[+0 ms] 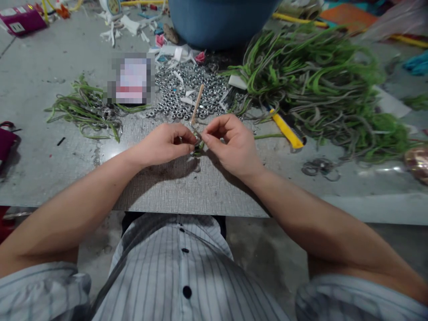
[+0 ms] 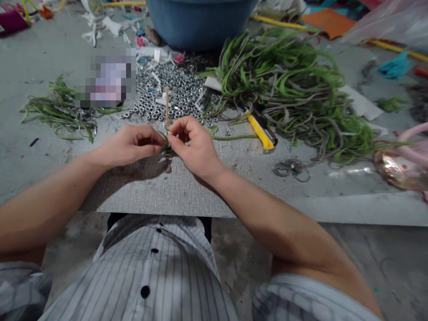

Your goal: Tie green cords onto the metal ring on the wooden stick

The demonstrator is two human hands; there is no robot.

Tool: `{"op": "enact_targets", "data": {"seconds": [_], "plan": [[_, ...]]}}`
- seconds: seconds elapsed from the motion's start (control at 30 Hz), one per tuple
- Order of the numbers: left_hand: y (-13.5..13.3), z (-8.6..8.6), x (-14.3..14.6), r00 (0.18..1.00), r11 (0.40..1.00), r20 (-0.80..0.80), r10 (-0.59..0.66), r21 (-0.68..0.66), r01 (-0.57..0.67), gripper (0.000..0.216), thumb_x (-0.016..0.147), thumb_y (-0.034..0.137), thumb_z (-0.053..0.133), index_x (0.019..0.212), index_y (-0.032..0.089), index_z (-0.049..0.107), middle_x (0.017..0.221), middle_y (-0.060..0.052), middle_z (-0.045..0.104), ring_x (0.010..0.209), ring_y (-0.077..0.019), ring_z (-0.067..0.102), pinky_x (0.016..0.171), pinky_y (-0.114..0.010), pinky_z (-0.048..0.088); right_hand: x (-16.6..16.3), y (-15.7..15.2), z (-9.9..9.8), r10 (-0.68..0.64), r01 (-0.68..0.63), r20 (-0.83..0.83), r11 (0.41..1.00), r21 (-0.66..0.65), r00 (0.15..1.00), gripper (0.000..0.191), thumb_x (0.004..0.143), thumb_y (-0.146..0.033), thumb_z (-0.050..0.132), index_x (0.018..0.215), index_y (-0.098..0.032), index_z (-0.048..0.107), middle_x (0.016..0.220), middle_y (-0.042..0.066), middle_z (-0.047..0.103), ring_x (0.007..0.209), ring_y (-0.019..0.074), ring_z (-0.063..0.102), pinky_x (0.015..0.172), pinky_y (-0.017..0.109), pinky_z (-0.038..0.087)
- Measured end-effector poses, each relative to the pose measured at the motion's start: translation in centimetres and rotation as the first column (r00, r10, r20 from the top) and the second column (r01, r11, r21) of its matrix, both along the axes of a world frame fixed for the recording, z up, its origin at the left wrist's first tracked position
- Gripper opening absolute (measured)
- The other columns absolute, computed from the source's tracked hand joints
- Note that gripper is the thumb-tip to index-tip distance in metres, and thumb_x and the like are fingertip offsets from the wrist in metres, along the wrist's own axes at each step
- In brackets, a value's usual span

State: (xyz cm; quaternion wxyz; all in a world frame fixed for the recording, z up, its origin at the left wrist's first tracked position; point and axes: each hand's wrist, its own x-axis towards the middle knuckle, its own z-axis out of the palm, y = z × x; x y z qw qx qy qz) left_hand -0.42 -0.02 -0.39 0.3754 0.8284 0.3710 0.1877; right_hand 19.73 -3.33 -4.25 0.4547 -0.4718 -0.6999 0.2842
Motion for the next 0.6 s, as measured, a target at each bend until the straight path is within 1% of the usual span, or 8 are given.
{"op": "enact_targets", "data": {"seconds": [0.07,0.13,0.27,0.37,0.43,0.5,0.6], "plan": [[0.1,-0.26,0.07,1.0,1.0,-0.001,0.004,0.031,-0.004,0.016,0.085,0.025,0.064,0.092,0.016,0.076,0.087,-0.003,0.074,0.079,-0.0143,0.066,0.073,-0.026,0.051,0.04,0.16,-0.1,-0.011,0.011,0.018,1.0,-0.008,1.0,0.03,0.095,-0.055,0.061,0.094,-0.025,0.056,0.089,0.002,0.062,0.079,0.0169,0.059,0.075,0.036,0.051],[0.16,-0.56,0.2,1.0,0.998,0.001,0.014,0.055,-0.014,0.014,0.086,0.026,0.066,0.091,0.017,0.076,0.085,-0.003,0.074,0.08,-0.0151,0.067,0.075,-0.026,0.052,0.0,0.1,-0.09,-0.015,0.015,0.04,1.0,-0.004,0.999,0.03,0.095,-0.055,0.06,0.093,-0.025,0.057,0.088,0.002,0.062,0.079,0.0171,0.059,0.075,0.036,0.052],[0.04,-0.83,0.5,1.0,0.995,0.003,0.026,0.094,-0.026,0.013,0.088,0.02,0.063,0.083,0.017,0.075,0.082,-0.003,0.073,0.086,-0.0164,0.069,0.081,-0.029,0.053,-0.11,-0.21,0.05,-0.002,0.001,0.04,0.999,0.035,0.999,0.023,0.094,-0.048,0.059,0.091,-0.025,0.058,0.086,0.001,0.063,0.077,0.0171,0.058,0.074,0.036,0.051],[-0.06,-0.75,0.55,0.999,0.993,-0.013,0.052,0.111,-0.05,0.013,0.089,0.018,0.061,0.083,0.017,0.073,0.082,-0.002,0.072,0.086,-0.0163,0.068,0.082,-0.029,0.053,0.02,-0.38,0.27,-0.03,0.025,0.083,0.998,0.06,0.996,0.017,0.094,-0.042,0.058,0.091,-0.025,0.058,0.087,0.001,0.064,0.076,0.0173,0.058,0.074,0.035,0.05],[-0.06,-0.75,0.52,0.997,0.99,-0.04,0.067,0.13,-0.061,0.013,0.09,0.019,0.061,0.084,0.017,0.072,0.086,-0.003,0.072,0.086,-0.0161,0.067,0.083,-0.03,0.053,0.17,-0.44,0.46,-0.029,0.018,0.154,0.997,0.071,0.988,0.013,0.093,-0.038,0.057,0.09,-0.025,0.058,0.084,0.001,0.065,0.074,0.0176,0.057,0.073,0.035,0.049],[-0.01,-0.85,0.49,0.995,0.985,-0.07,0.075,0.159,-0.063,0.013,0.091,0.018,0.061,0.084,0.016,0.072,0.093,-0.005,0.072,0.088,-0.016,0.066,0.085,-0.031,0.052,0.25,-0.49,0.59,0.017,-0.037,0.264,0.997,0.071,0.964,0.012,0.092,-0.036,0.059,0.087,-0.024,0.06,0.082,0.002,0.066,0.074,0.0187,0.058,0.073,0.036,0.047],[0.08,-1.08,0.48,0.992,0.979,-0.105,0.073,0.198,-0.051,0.012,0.089,0.014,0.061,0.084,0.016,0.072,0.099,-0.007,0.07,0.088,-0.016,0.065,0.087,-0.033,0.053,0.09,-0.54,0.52,0.074,-0.111,0.441,0.992,0.056,0.894,0.016,0.091,-0.036,0.062,0.084,-0.022,0.066,0.082,0.005,0.069,0.079,0.0222,0.061,0.075,0.037,0.045]]}}
